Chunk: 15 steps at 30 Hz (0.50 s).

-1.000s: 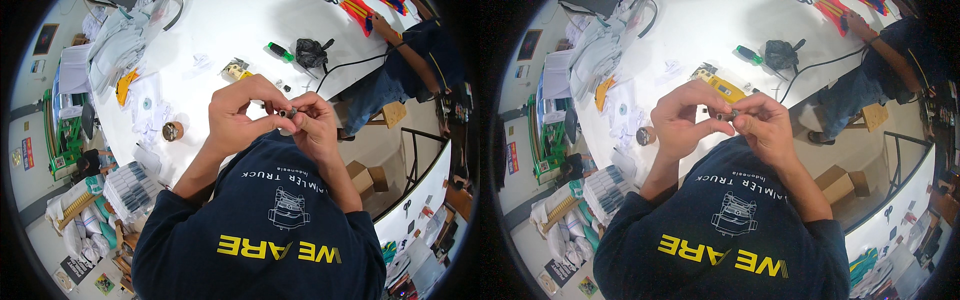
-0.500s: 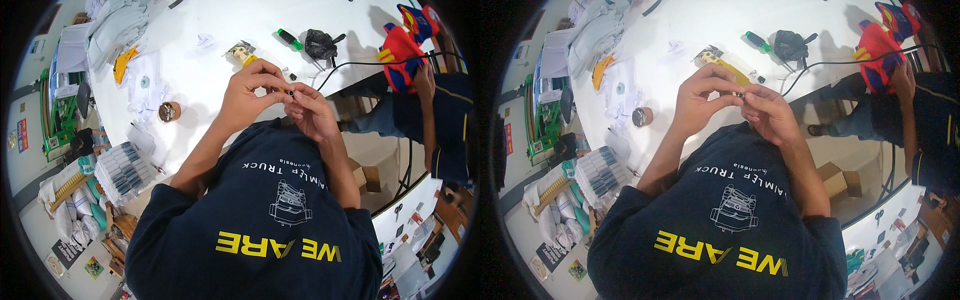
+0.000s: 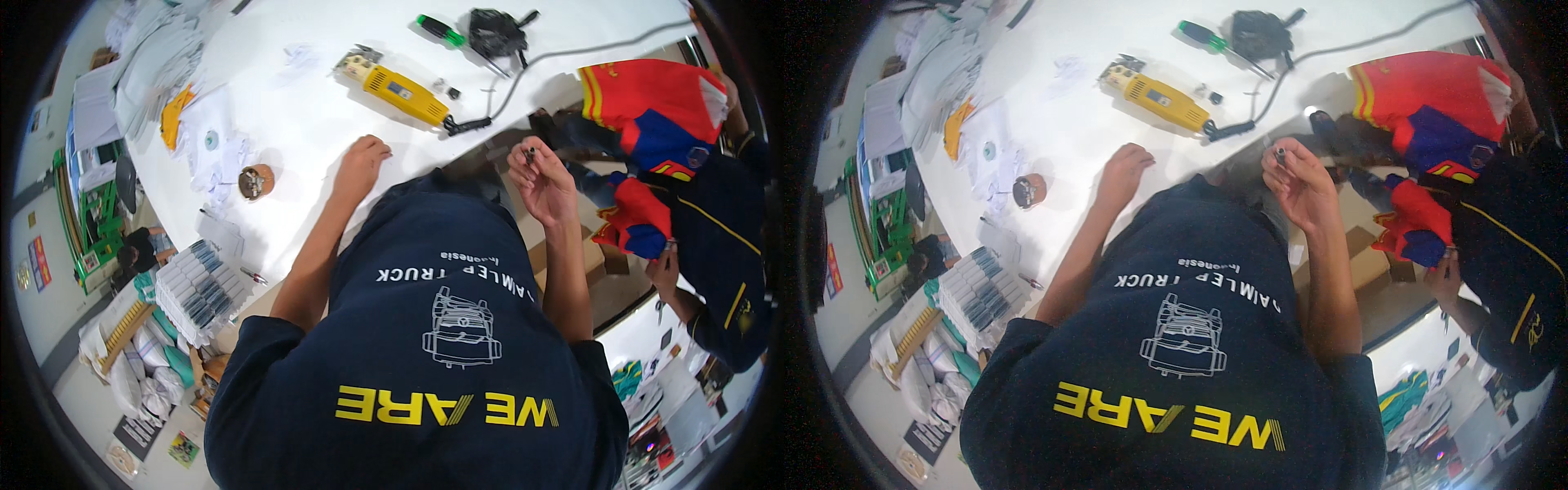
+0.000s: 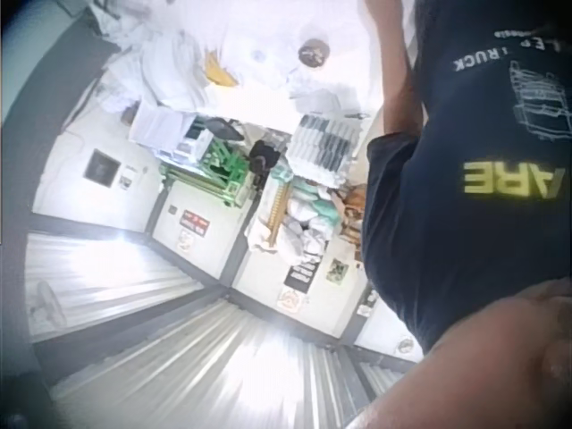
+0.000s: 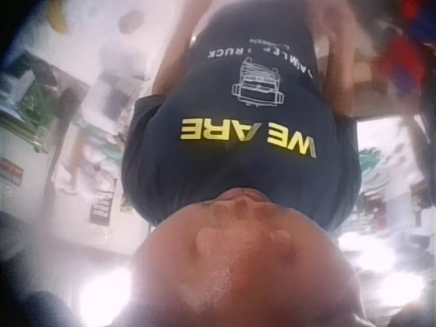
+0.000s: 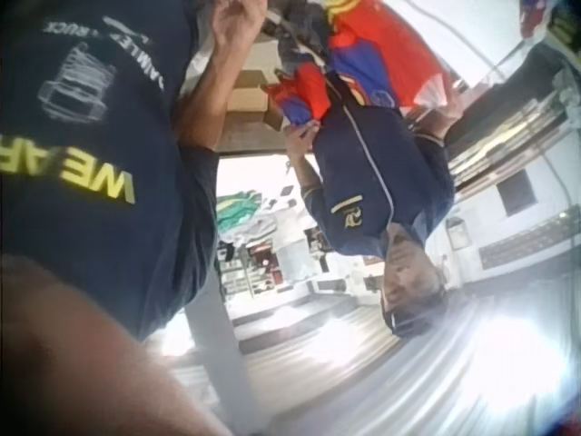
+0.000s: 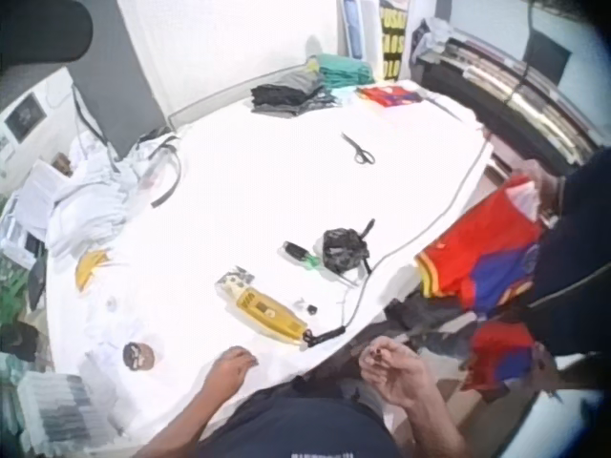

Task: The person retrieves components from a cardboard box on the floor and then assembles small metal cutter parts, including a circular blade and a bracket, by hand at a table.

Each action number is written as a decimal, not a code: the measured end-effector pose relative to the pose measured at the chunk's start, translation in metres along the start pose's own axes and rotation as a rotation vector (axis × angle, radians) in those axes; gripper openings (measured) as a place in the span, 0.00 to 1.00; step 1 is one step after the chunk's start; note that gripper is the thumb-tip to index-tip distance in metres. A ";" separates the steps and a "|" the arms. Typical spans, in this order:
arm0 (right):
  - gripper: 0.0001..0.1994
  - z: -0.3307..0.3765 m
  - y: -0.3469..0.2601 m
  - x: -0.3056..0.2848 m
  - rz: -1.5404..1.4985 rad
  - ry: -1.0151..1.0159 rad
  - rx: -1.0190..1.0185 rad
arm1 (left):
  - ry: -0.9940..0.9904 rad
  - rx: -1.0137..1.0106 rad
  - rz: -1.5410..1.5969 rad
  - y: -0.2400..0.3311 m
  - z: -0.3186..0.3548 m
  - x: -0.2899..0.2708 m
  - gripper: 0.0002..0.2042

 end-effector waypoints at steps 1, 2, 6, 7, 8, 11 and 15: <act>0.11 0.005 -0.002 -0.006 -0.001 0.019 -0.013 | -0.034 -0.040 -0.016 0.009 -0.001 -0.004 0.03; 0.11 0.009 -0.004 -0.011 -0.005 0.032 -0.029 | -0.051 -0.016 -0.039 0.012 -0.003 -0.005 0.04; 0.10 0.026 -0.014 -0.028 -0.031 0.065 -0.097 | -0.158 0.060 -0.172 0.015 -0.002 -0.007 0.04; 0.10 0.032 -0.015 -0.034 -0.039 0.081 -0.117 | -0.185 0.094 -0.201 0.018 -0.003 -0.006 0.05; 0.09 0.038 -0.015 -0.041 -0.051 0.086 -0.134 | -0.211 0.126 -0.231 0.020 -0.004 -0.006 0.05; 0.09 0.057 -0.013 -0.061 -0.080 0.110 -0.159 | -0.279 0.165 -0.293 0.028 -0.007 -0.004 0.06; 0.09 0.092 -0.001 -0.085 -0.082 0.166 -0.141 | -0.281 0.171 -0.377 0.036 -0.002 0.003 0.06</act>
Point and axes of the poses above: each hand's wrist, its own z-axis away from the middle knuckle, its own x-axis out of the palm, y = z × x, the point moved 1 cm from there along -z, towards the middle knuckle, and after that the axes turned 9 degrees about -z, right-handed, at the moved point
